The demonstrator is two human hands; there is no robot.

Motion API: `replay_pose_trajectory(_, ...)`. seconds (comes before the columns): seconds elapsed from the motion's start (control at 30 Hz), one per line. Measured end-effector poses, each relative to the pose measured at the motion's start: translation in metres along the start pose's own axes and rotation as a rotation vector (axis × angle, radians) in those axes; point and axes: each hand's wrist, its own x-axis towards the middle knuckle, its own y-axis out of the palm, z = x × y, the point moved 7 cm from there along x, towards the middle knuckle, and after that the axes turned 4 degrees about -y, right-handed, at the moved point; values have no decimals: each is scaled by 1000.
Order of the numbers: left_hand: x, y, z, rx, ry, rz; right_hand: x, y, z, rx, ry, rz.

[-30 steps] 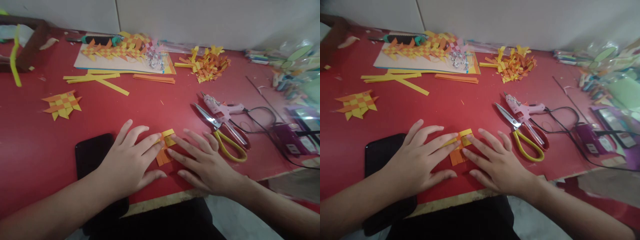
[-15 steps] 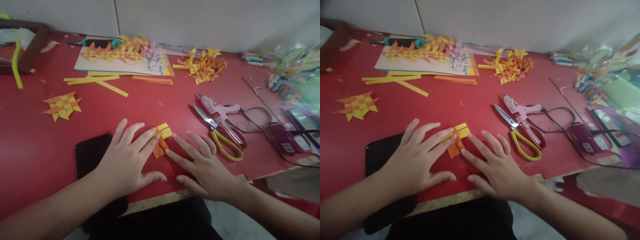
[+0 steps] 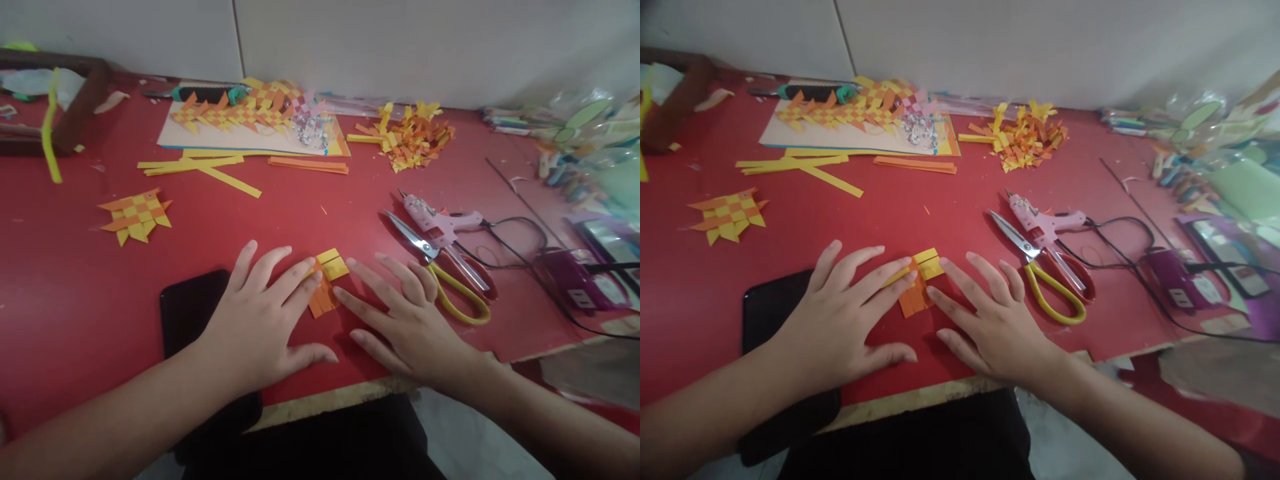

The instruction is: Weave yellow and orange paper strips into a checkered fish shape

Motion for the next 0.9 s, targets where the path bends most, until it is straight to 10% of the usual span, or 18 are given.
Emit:
replay_pose_trajectory(0.37, 0, 0, 11, 35, -158, -5, -13, -16, 7, 87, -23, -112)
replay_pose_trajectory(0.63, -1, -4, 29, -148, -259, 9, 17, 6, 72, 312, -346, 188)
replay_pose_trajectory(0.9, -2, -8, 36, -9, -303, -53, 13, 9, -7, 103, 41, 114)
